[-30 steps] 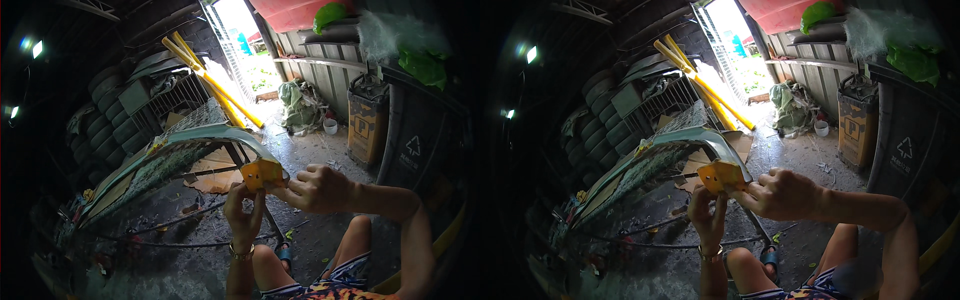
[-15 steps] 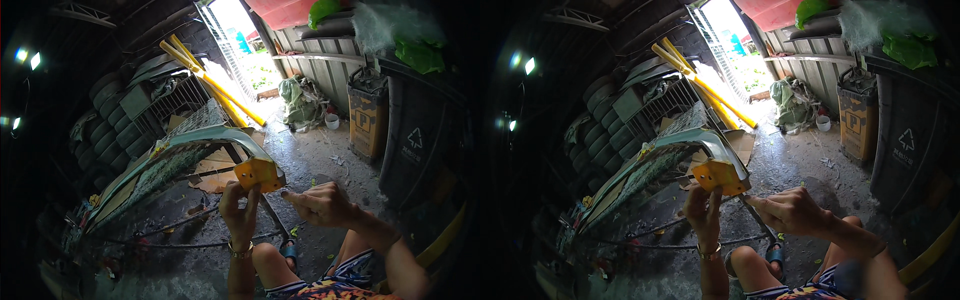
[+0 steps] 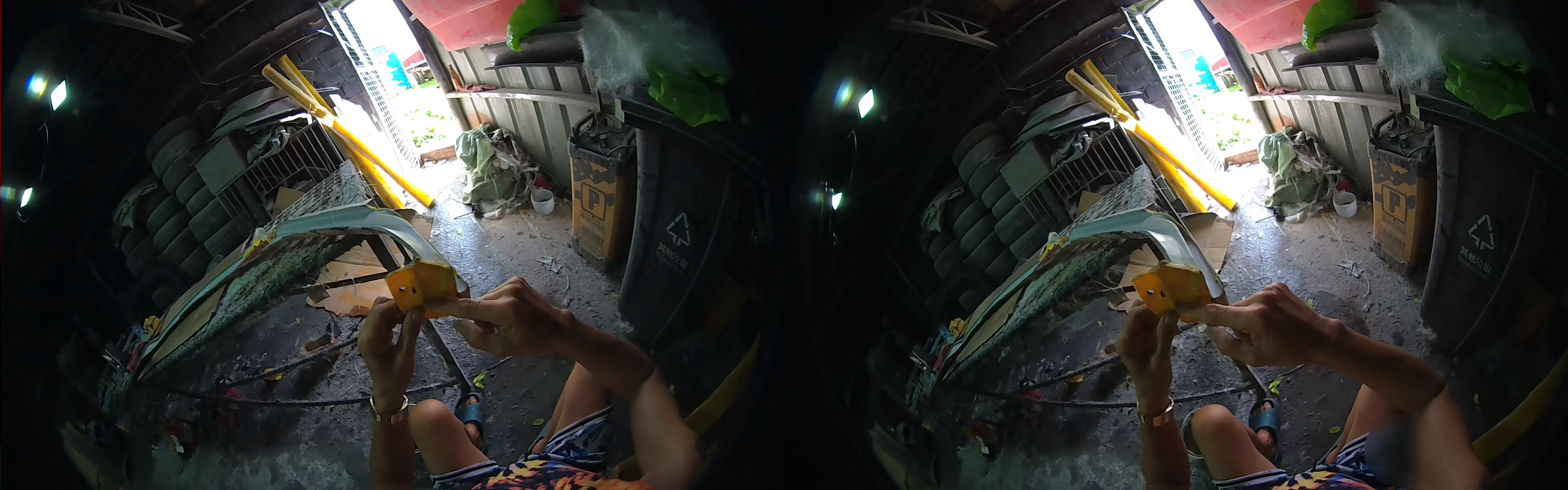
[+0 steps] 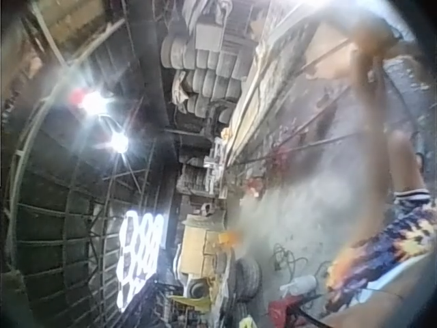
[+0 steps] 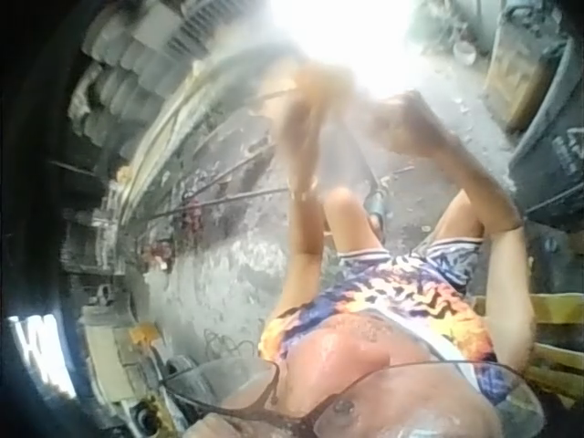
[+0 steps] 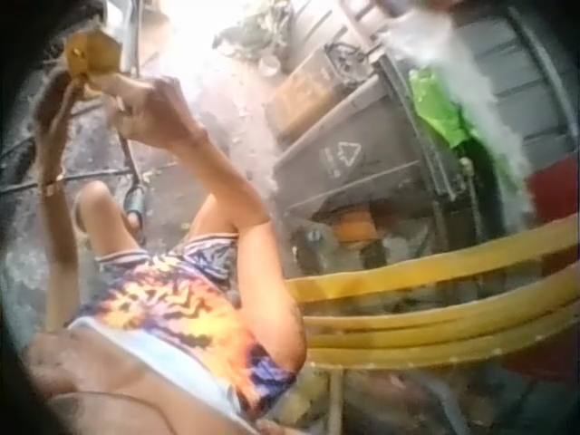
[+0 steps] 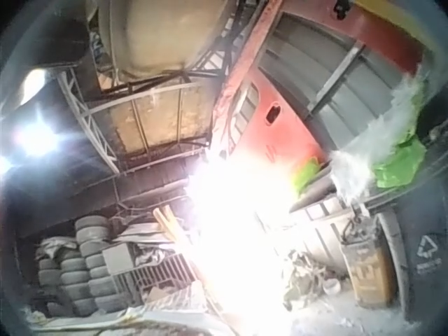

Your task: Applying adhesive to a car spoiler component for repair.

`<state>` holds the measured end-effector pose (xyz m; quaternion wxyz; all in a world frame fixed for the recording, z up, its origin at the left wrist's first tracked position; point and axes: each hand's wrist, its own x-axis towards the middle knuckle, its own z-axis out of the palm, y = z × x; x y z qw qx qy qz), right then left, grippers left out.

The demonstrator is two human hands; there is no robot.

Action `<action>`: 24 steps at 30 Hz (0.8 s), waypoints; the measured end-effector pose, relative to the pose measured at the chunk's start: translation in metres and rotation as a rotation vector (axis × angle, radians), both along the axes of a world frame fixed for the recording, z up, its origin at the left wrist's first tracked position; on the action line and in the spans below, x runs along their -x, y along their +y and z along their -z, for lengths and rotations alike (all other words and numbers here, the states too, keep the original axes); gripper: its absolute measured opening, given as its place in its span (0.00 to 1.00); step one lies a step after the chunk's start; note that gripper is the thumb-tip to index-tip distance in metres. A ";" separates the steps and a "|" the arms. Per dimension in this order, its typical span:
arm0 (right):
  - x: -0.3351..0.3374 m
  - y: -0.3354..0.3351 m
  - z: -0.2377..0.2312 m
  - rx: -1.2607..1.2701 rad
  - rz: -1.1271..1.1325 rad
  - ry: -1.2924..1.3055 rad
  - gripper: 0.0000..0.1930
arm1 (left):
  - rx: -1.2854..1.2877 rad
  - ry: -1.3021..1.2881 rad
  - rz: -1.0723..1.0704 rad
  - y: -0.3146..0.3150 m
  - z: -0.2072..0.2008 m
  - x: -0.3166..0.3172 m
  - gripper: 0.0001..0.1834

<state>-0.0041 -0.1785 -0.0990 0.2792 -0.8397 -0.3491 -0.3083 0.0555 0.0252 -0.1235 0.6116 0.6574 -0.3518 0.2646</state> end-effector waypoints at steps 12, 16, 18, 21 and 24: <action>0.010 0.026 0.054 -0.708 -0.364 0.335 0.33 | -0.022 -0.012 -0.008 0.002 -0.011 0.004 0.06; 0.010 0.045 0.063 -0.672 -0.334 0.368 0.35 | -0.175 -0.137 -0.186 0.003 -0.019 0.004 0.06; 0.010 0.052 0.063 -0.712 -0.331 0.323 0.35 | -0.204 -0.171 -0.220 0.003 -0.021 0.005 0.07; 0.005 0.059 0.064 -0.730 -0.329 0.276 0.36 | -0.156 -0.044 -0.098 0.008 -0.022 0.004 0.08; 0.002 0.064 0.064 -0.687 -0.290 0.253 0.37 | -0.198 -0.076 -0.126 0.012 -0.021 0.002 0.09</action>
